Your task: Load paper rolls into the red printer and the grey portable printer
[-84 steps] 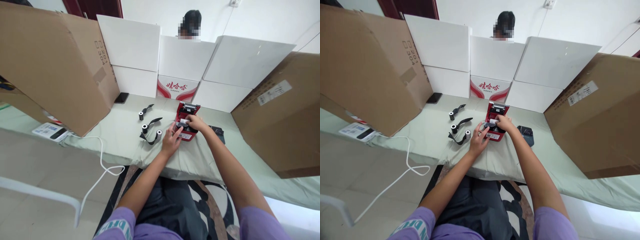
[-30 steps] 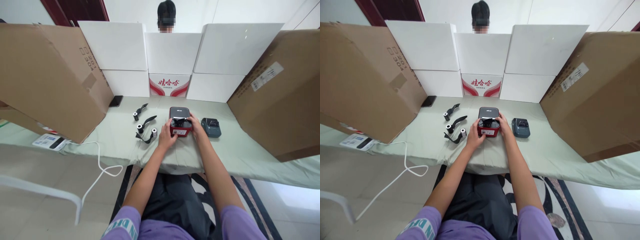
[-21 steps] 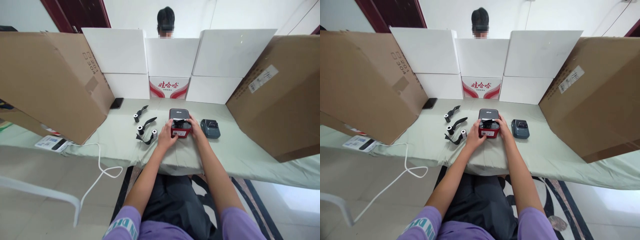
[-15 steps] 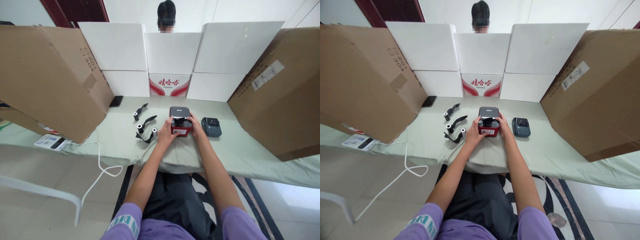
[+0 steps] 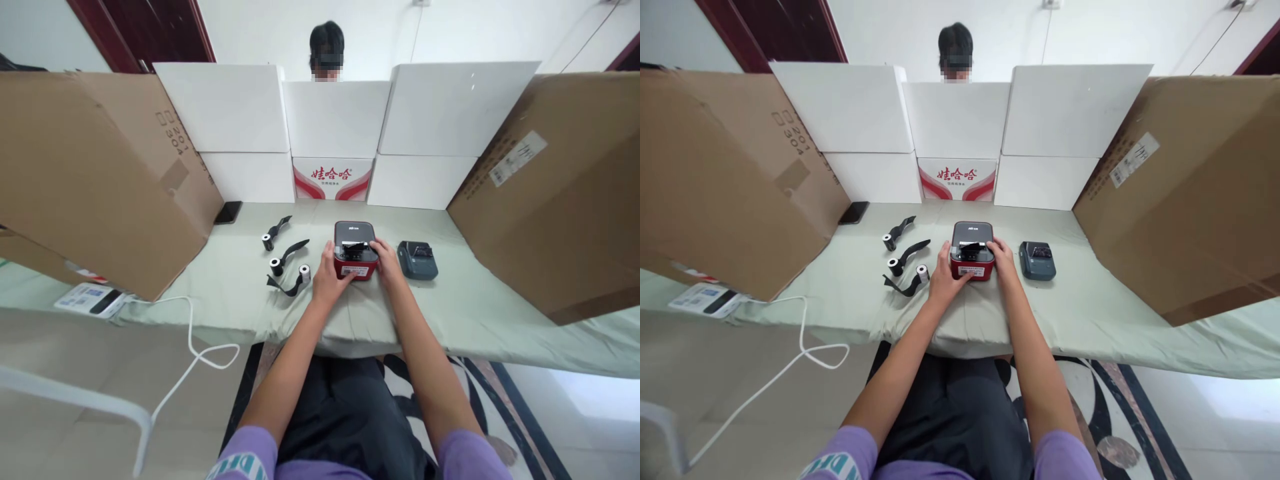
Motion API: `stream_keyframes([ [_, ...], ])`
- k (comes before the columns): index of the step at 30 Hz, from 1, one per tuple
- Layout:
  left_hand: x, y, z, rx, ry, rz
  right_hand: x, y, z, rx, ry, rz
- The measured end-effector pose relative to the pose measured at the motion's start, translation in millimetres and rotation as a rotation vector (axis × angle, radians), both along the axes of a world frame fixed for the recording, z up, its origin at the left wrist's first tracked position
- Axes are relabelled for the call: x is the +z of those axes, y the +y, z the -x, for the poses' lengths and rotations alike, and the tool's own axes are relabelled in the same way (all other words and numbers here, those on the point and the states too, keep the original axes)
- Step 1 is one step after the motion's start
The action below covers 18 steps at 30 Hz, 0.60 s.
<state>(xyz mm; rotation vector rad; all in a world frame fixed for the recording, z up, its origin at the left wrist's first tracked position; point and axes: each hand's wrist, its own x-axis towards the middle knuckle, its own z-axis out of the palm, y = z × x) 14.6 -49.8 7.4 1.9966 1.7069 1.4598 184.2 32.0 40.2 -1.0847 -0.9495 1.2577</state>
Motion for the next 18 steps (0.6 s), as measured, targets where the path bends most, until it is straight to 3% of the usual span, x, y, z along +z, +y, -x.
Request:
stream_keyframes([
  [6, 4.9, 1.6, -1.5, 0.048, -0.020, 0.098, 12.7, -2.1, -14.4, 0.079, -0.311, -0.128],
  [10, 28.8, 13.8, -14.9, 0.034, 0.018, 0.009, 35.5, 14.2, -32.0, 0.121, -0.431, -0.062],
  [15, 67.6, 78.4, -44.0, 0.012, 0.048, 0.020, 72.7, 68.5, -64.3, 0.115, -0.330, -0.168],
  [18, 73.0, 129.2, -67.2, -0.022, 0.026, 0.067, 87.1, 104.1, -83.6, 0.061, -0.348, -0.135],
])
